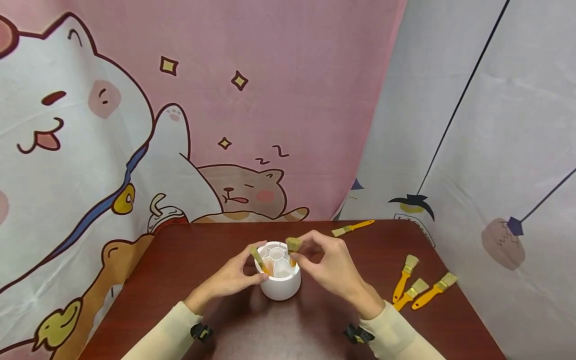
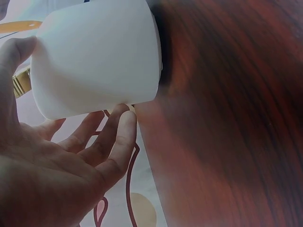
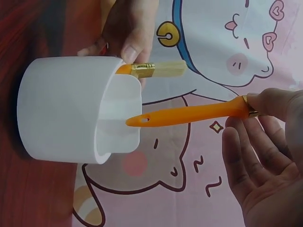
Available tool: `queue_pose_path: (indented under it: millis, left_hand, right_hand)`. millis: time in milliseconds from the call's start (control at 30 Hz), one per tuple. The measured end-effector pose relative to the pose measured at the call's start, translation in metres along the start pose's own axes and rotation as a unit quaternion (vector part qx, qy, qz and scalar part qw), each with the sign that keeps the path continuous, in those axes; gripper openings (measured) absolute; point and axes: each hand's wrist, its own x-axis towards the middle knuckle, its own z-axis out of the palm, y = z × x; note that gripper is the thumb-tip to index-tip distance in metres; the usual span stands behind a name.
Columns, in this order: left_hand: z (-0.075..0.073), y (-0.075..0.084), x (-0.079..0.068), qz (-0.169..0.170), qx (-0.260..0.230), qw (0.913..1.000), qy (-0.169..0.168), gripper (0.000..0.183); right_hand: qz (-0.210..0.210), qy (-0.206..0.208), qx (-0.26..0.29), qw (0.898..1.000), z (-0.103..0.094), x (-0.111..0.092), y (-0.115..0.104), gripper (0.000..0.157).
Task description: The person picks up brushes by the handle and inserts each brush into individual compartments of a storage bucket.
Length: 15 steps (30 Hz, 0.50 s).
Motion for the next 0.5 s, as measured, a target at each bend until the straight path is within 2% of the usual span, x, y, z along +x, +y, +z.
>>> queue_pose_path:
  millis: [333, 500]
  left_hand:
    - [-0.001, 0.000, 0.001, -0.002, -0.010, 0.9999, -0.010, 0.096]
    - [0.000, 0.000, 0.001, -0.002, -0.020, 0.9997, -0.014, 0.095]
  right_hand:
    - [-0.012, -0.022, 0.007, 1.000, 0.013, 0.001, 0.004, 0.037]
    - [-0.003, -0.038, 0.015, 0.999, 0.019, 0.000, 0.008, 0.031]
